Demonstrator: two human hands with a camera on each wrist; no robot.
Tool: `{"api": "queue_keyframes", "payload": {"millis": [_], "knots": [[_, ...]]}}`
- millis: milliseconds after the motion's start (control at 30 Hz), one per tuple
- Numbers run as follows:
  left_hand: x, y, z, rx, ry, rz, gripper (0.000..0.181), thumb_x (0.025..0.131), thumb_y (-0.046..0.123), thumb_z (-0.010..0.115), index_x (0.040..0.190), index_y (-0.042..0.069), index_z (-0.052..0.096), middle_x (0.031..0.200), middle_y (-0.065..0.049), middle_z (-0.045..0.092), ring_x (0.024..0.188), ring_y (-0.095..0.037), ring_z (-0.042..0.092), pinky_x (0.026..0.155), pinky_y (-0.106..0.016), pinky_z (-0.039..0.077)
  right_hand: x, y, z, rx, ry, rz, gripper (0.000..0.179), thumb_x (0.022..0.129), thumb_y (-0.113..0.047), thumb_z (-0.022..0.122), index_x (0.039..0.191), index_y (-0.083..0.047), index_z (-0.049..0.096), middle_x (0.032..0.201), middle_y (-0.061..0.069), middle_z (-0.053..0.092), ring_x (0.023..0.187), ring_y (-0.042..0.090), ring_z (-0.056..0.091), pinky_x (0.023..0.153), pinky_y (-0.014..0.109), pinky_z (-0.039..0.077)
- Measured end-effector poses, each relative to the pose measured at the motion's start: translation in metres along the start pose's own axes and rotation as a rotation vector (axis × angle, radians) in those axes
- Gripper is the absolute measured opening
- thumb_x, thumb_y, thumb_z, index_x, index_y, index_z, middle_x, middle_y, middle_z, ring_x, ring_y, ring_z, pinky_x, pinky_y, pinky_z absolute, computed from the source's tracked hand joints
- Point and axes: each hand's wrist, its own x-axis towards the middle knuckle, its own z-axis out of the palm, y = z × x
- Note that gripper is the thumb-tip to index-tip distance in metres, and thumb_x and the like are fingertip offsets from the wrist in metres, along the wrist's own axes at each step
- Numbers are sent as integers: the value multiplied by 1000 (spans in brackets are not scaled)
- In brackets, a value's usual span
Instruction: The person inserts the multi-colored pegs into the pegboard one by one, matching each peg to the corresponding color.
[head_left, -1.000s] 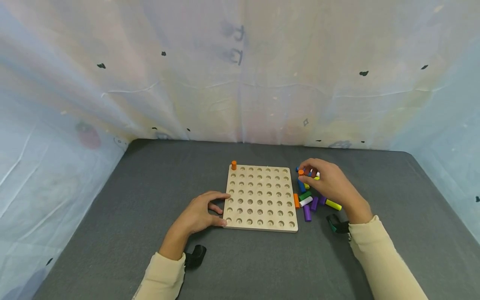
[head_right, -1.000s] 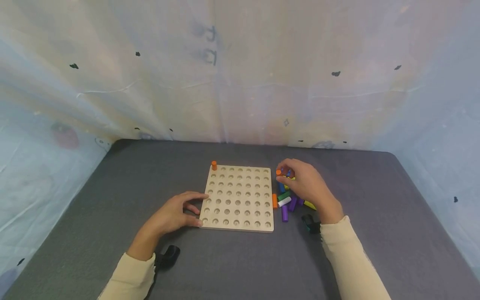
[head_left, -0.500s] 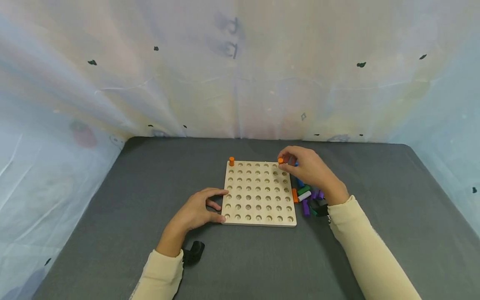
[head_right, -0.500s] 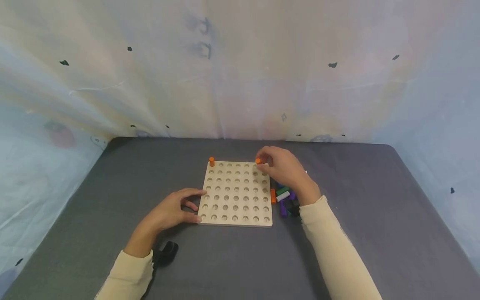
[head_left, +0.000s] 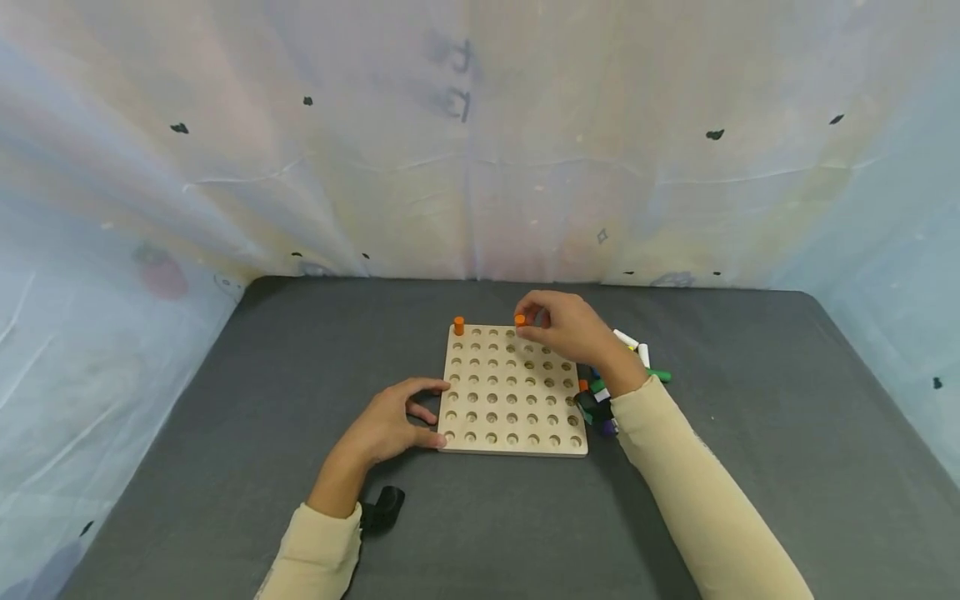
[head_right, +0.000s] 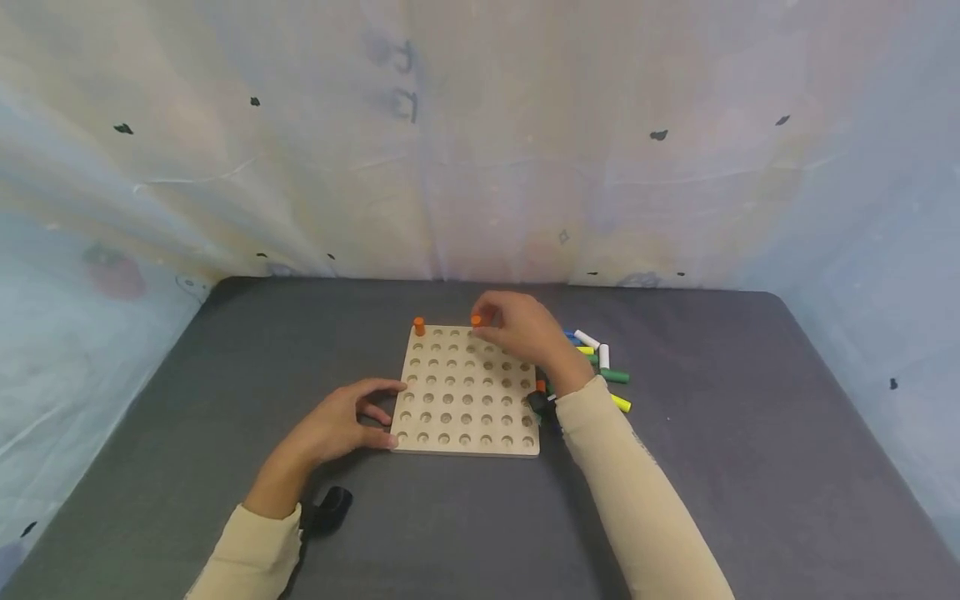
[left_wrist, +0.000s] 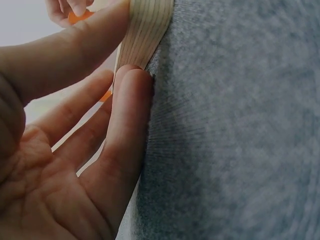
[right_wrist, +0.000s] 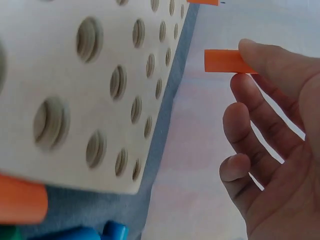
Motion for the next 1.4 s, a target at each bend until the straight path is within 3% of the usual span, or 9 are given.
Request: {"api": "queue_keyframes", "payload": {"millis": [267,567,1033,1400], "knots": [[-1,2,0,-8,3,-22,74,68,7,91,135,23,61,109,-5,68,91,-13,66,72,-31,49,16,-10,12,53,-41,-20,24,94,-25,71,116,-15,69,100,-2,67,77,17,56,67,34,47],[-1,0,0,-12,-5,0,72,69,6,90,134,21,62,129,-7,60,93,-14,67,71,-30,51,31,-12,28,85,-70,20,26,93,-28,72,116,-16,68,99,-2,67,82,17,59,69,33,50],[-2,-3,0,-6,2,7,70,70,3,89,132,23,64,123,-5,62,92,-12,66,71,-30,51,48,-18,50,64,-56,28,23,94,-27,71,115,-19,69,103,-2,69,84,15,62,72,31,50],[-2,-2,1,-9,8,4,69,70,3,88,131,22,64,122,-6,62,91,-12,67,70,-30,51,48,-23,55,67,-89,119,25,93,-28,72,117,-20,69,104,-2,68,88,16,63,76,33,51]]}}
